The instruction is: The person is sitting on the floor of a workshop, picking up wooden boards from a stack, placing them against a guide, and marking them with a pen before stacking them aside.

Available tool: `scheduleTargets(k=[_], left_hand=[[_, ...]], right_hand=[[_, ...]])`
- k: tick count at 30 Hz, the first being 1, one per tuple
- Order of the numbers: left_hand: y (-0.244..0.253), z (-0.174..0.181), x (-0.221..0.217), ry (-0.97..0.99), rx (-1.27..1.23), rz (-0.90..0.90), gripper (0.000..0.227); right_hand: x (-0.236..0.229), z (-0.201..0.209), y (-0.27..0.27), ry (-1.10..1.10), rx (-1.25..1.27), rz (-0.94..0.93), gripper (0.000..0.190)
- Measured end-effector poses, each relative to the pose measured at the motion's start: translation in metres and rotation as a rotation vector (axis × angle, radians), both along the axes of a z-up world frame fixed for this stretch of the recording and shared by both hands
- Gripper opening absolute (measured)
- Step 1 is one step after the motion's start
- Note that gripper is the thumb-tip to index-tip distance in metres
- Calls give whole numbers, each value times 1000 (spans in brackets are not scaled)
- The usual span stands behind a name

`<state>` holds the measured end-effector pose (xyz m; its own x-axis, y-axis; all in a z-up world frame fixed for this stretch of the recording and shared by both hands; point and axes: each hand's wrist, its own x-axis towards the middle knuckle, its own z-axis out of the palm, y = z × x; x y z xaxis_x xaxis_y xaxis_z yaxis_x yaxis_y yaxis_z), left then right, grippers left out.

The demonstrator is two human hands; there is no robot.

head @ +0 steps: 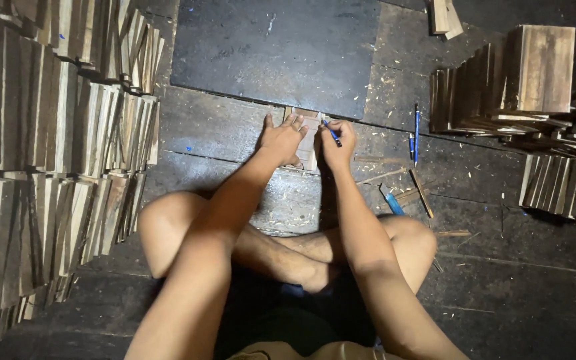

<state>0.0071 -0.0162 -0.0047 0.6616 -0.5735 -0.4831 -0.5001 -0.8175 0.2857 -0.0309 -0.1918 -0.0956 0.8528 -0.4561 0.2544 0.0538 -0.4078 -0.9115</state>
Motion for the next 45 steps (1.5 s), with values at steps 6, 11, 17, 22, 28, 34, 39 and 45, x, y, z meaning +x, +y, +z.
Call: scheduleTargets(k=[6, 11, 17, 22, 28, 34, 39, 45], left_hand=[[-6, -14, 2, -19, 11, 4, 99], [-7, -1, 1, 2, 20, 27, 98], [-8, -17, 2, -3, -3, 30, 100], [-6, -2, 1, -12, -2, 26, 98], [-8, -15, 3, -4, -8, 41, 99], [-9, -12, 3, 27, -4, 43, 100], [-8, -13, 5, 55, -12, 57, 99], [-9, -11, 2, 28, -14, 66, 97]], right_hand=[[10, -1, 0, 37, -4, -12, 14], [4, 14, -3, -5, -170, 64, 24], [-66, 21, 10, 96, -237, 222, 24], [-112, 12, 18, 158, -156, 222, 24], [-43, -3, -4, 115, -201, 207, 22], [17, -3, -20, 62, -186, 136, 23], [-57, 14, 3, 139, -215, 229, 22], [-80, 6, 6, 344, -163, 219, 22]])
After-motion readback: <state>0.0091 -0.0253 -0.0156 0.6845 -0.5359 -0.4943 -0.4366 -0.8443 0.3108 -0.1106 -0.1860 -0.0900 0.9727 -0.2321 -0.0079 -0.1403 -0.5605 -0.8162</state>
